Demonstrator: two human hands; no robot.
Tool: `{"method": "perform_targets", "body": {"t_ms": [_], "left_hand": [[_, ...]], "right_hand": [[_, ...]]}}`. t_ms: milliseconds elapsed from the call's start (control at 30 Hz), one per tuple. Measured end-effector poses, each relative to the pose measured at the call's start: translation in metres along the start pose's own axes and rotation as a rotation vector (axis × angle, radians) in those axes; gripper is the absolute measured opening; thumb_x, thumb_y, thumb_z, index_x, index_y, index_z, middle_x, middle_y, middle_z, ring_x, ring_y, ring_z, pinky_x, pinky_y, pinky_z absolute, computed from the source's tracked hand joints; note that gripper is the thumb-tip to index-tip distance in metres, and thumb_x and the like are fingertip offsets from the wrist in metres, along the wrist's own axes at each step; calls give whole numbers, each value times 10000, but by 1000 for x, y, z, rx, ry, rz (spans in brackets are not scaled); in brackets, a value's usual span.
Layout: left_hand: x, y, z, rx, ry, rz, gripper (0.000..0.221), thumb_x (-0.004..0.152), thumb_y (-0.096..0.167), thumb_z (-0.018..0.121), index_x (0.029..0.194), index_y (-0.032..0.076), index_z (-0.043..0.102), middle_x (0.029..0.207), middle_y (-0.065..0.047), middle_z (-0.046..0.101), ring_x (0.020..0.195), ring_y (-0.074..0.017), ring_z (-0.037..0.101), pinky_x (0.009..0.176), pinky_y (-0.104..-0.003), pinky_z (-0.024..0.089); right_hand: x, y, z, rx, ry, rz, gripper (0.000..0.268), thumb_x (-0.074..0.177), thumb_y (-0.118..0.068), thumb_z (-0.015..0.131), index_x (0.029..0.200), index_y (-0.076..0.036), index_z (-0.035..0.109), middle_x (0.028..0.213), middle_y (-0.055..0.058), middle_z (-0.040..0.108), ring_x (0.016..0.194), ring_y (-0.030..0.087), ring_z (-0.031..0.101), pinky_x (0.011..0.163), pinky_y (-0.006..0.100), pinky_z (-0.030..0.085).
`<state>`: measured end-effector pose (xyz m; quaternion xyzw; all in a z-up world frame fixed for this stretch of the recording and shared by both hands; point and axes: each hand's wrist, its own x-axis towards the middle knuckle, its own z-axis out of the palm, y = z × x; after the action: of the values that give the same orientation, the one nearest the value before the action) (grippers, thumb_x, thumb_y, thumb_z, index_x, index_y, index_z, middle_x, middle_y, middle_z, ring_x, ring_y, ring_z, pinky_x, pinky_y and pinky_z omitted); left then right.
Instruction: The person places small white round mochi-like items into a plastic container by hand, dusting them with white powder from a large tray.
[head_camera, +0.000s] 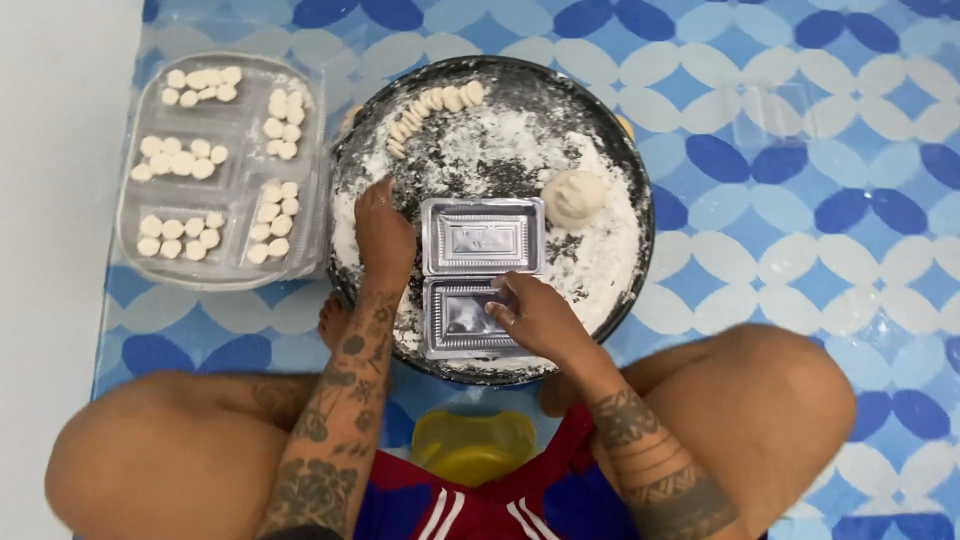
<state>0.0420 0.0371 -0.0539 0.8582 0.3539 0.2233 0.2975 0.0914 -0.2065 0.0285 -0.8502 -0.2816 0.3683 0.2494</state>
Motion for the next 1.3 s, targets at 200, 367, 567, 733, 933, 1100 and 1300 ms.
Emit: {"method": "perform_targets", "body": {"t_ms": [200, 367, 567, 733, 933, 1100, 1300], "left_hand": [[20, -27, 11, 107, -55, -71, 444, 860, -160, 604, 1296, -74, 614, 1255, -287, 607, 1217, -465, 570, 924, -524, 575], [21, -46, 20, 130, -17, 1, 349, 900, -140, 592, 1241, -69, 608, 1152, -232, 572, 1143, -443, 554, 842, -505, 563], [34, -36, 15, 173, -27, 98, 190, 847, -106, 677, 1014, -25, 634, 1006, -183, 524, 1005, -423, 575, 793, -499, 506], [67, -23, 18, 157, -41, 37, 104, 934, -60, 627, 1004, 15, 612, 979, -158, 575, 979, -359, 618, 817, -446, 504], [99, -9, 17, 330, -209, 181, 614, 908, -142, 627, 1486, 26, 509, 1337, -260, 484, 1185, -473, 594, 880, -527, 592], [98, 5, 11, 316, -317, 129, 607, 911, -51, 620, 1504, 44, 532, 1443, -268, 418, 1206, -507, 590, 860, -558, 587], [109, -6, 19, 285, -275, 236, 417, 923, 13, 687, 1326, -53, 600, 1264, -191, 551, 1039, -445, 667, 804, -546, 584]], "right_hand": [[3, -14, -13, 34, -17, -81, 478, 944, -354, 605, 1335, -81, 629, 1164, 213, 704, 1025, 417, 710, 853, 548, 553], [16, -5, -16, 62, -27, -71, 480, 930, -327, 629, 1335, -69, 629, 1165, 208, 702, 1034, 414, 707, 861, 550, 555], [20, -18, -10, 117, -54, -76, 462, 938, -298, 622, 1343, -77, 625, 1174, 212, 697, 1054, 409, 705, 897, 548, 550], [28, -22, -9, 123, -60, -116, 465, 939, -301, 618, 1348, -80, 613, 1179, 210, 688, 1058, 404, 704, 901, 552, 547], [40, -23, -13, 160, -37, -134, 458, 941, -292, 611, 1338, -63, 614, 1157, 221, 691, 1038, 406, 710, 879, 533, 557], [38, -26, -22, 196, -10, -149, 458, 939, -302, 614, 1321, -48, 611, 1133, 235, 687, 1013, 421, 707, 866, 547, 555], [44, -18, -18, 195, -14, -138, 462, 932, -318, 616, 1317, -64, 619, 1151, 220, 690, 1014, 412, 714, 866, 546, 559]]}}
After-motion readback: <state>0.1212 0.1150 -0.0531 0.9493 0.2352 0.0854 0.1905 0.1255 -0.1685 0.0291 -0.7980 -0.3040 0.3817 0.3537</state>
